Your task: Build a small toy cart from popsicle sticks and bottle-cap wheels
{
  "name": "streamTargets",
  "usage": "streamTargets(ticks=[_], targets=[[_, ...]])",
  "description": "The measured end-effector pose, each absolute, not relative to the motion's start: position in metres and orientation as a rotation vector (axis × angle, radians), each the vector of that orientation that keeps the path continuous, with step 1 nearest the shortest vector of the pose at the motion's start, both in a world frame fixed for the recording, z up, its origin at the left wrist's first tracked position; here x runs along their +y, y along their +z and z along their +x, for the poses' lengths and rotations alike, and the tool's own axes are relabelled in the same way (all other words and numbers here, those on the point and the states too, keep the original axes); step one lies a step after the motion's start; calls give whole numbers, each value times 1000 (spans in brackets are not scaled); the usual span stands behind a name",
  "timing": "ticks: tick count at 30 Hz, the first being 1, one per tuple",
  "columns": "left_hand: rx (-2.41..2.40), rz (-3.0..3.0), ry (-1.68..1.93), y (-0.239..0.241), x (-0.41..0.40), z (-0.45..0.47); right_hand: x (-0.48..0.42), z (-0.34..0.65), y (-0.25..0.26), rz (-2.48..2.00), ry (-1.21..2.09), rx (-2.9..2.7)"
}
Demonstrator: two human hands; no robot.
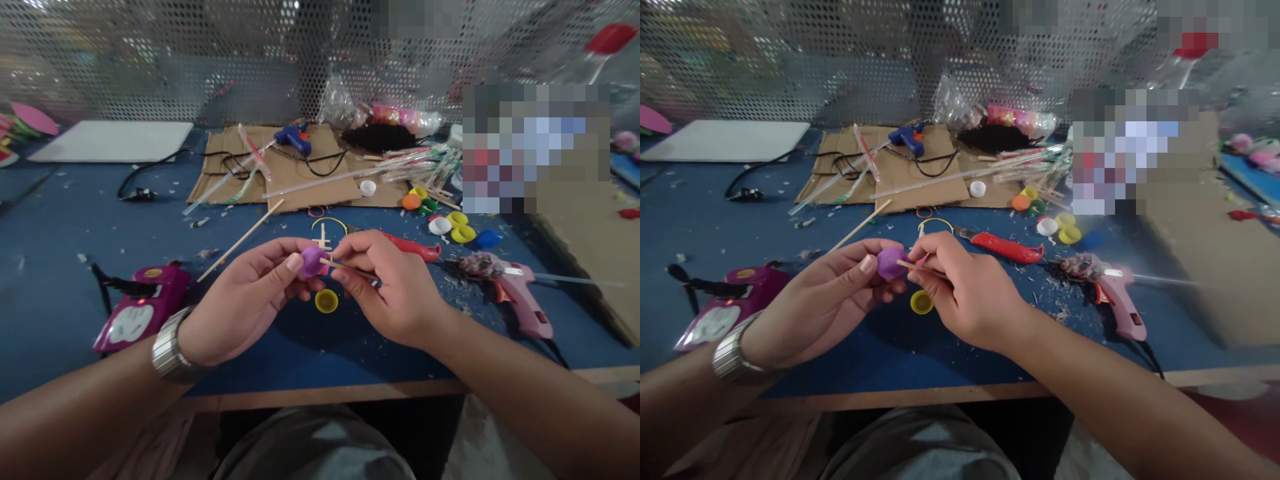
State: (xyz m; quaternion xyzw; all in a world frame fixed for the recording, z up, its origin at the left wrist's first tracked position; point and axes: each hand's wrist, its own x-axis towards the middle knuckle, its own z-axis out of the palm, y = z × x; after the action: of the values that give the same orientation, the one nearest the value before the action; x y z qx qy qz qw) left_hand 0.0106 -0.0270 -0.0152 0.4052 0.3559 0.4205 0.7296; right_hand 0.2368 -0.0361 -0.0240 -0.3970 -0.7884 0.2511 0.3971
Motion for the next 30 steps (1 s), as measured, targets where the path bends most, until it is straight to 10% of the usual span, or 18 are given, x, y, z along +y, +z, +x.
streamTargets(ticks=[30], targets=[[883,893,934,-6,-27,16,-39,234,-22,-1043,574,-1932]])
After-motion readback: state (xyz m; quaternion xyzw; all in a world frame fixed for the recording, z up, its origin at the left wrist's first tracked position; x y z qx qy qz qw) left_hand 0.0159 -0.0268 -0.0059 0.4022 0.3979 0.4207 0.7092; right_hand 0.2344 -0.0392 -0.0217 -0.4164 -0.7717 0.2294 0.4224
